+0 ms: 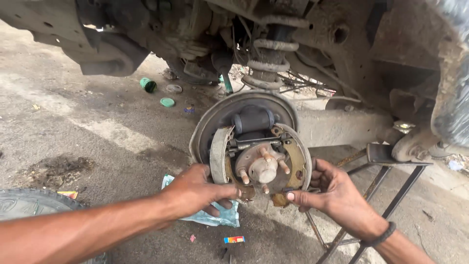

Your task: Dismantling and preparing to replace brake shoes on a rear drum brake assembly.

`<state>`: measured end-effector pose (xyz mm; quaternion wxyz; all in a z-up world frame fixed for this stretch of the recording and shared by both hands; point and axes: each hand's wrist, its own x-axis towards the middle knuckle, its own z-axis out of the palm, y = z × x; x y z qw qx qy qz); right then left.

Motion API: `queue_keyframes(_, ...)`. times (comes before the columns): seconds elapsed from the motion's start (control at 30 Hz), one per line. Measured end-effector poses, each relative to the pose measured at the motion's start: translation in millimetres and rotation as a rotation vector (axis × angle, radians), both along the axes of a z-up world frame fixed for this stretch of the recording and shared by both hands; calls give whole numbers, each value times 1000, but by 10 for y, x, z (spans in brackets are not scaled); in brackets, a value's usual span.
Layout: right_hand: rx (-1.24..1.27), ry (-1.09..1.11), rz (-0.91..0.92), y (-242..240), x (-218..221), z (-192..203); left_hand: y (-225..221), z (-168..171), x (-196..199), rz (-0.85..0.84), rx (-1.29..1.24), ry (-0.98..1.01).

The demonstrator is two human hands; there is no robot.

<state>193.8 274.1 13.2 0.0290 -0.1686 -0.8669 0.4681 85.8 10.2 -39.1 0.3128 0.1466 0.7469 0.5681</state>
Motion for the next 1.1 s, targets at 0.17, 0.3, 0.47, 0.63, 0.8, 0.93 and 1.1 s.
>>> queue_keyframes(0.17, -77, 103, -30, 80, -25, -179, -7, 92, 97, -79, 72, 20)
queue_keyframes(0.3, -357, 293, -56, 304, -102, -265, -33, 378, 350, -79, 254, -134)
queue_keyframes(0.47, -498, 281, -103, 8, 74, 89, -49, 444, 344, -100, 232, -186)
queue_keyframes(0.63, -496, 320, -185, -382, 145, 396, -48, 520, 383, -109, 275, -199)
queue_keyframes(0.8, -519, 323, -245, -515, 93, 539, 27, 469, 370, -93, 242, -186)
queue_keyframes(0.93, -528, 470, 6, -837, 34, 664, 111, 411, 394, 4, 196, -290)
queue_keyframes(1.1, -402, 604, 151, -896, 132, 582, -120, 96, 287, -11, 359, -244)
